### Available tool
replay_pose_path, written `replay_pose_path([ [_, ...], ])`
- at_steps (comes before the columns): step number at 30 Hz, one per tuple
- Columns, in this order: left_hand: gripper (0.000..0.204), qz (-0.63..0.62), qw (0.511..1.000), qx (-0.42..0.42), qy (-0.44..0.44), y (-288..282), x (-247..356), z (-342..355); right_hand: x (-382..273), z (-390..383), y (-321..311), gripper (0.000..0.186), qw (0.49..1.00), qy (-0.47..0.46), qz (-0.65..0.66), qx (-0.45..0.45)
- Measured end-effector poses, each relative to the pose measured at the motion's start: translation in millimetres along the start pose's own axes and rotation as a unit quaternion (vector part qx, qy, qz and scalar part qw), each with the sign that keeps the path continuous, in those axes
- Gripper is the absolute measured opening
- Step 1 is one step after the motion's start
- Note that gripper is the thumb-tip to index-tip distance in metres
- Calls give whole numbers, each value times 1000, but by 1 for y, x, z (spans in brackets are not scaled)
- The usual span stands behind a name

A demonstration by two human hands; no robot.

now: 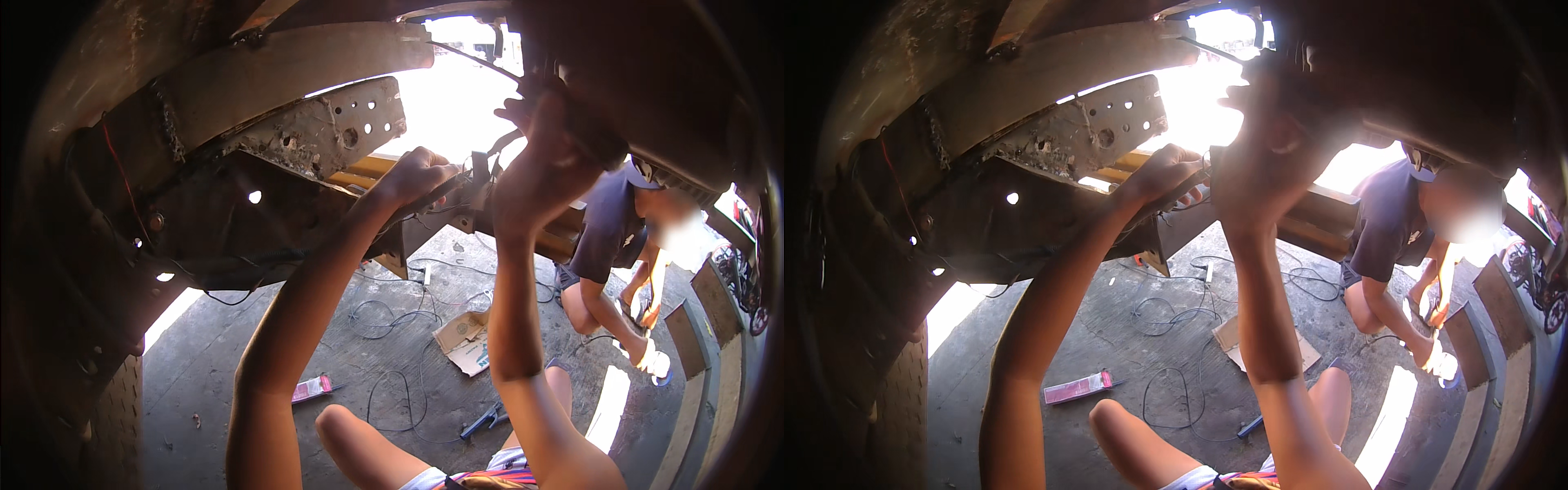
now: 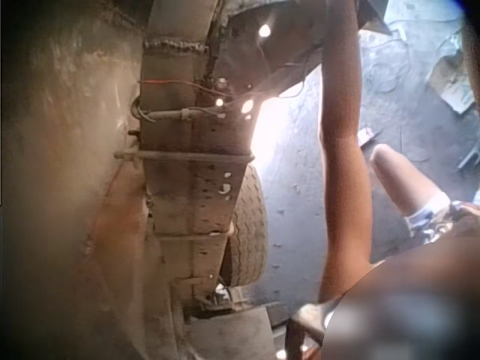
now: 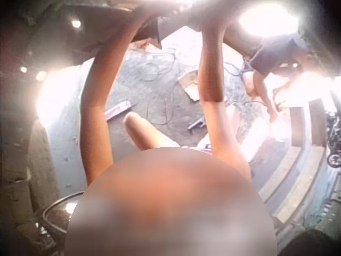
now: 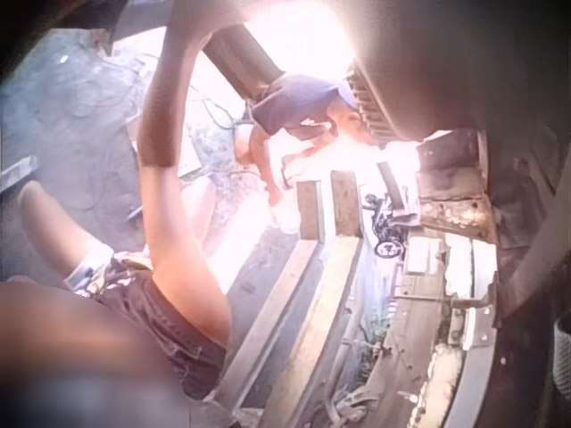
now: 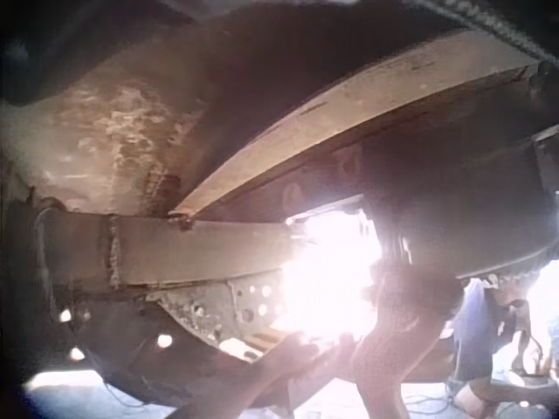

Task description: The person sits under a vehicle and uses a hammer and chisel to chip away at a metal frame section. A second person uses an angle grinder on a nearby part. The camera wearer then uses a welding torch to weld the frame.

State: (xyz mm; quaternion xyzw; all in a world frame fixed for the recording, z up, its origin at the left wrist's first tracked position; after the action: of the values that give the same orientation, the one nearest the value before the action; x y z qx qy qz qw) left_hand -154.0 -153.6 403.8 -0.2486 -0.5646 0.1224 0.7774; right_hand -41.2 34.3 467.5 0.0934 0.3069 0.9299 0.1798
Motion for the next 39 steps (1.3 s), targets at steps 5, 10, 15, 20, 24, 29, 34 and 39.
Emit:
replay_pose_path([
  [5, 31, 81, 997, -1, 3, -3, -1, 0, 19, -23, 30, 23, 967, 183, 157, 86],
  [10, 32, 89, 995, 18, 30, -5, 5, -2, 31, -23, 82, 24, 973, 196, 19, 116],
  [15, 32, 74, 995, 46, 41, -7, 11, -11, 22, -34, 112, 23, 952, 253, 110, 135],
  [20, 33, 76, 994, 58, 56, -1, 20, -2, 18, -31, 67, 25, 947, 226, 27, 225],
  [24, 34, 70, 993, 72, 60, -3, 21, -7, 16, -28, 94, 29, 956, 235, -30, 171],
  [29, 35, 66, 993, 79, 63, -3, 22, -13, 39, -36, 89, 35, 934, 276, 103, 200],
  [34, 36, 63, 992, 91, 68, -3, 25, -14, 36, -34, 93, 31, 963, 216, -14, 157],
  [39, 37, 61, 990, 101, 75, -3, 26, -16, 54, -47, 90, 39, 926, 303, 94, 204],
])
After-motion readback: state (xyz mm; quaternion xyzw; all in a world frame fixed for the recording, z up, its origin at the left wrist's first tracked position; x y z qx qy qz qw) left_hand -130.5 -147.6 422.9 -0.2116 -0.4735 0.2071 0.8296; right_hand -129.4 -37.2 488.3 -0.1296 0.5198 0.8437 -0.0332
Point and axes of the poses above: each hand's wrist, its own z-axis towards the middle knuckle, its own y-axis out of the palm, x = y × z, the point moved 5 cm from there along z, towards the middle knuckle, and after that the axes turned 7 degrees about -z, right-handed, at the moved point
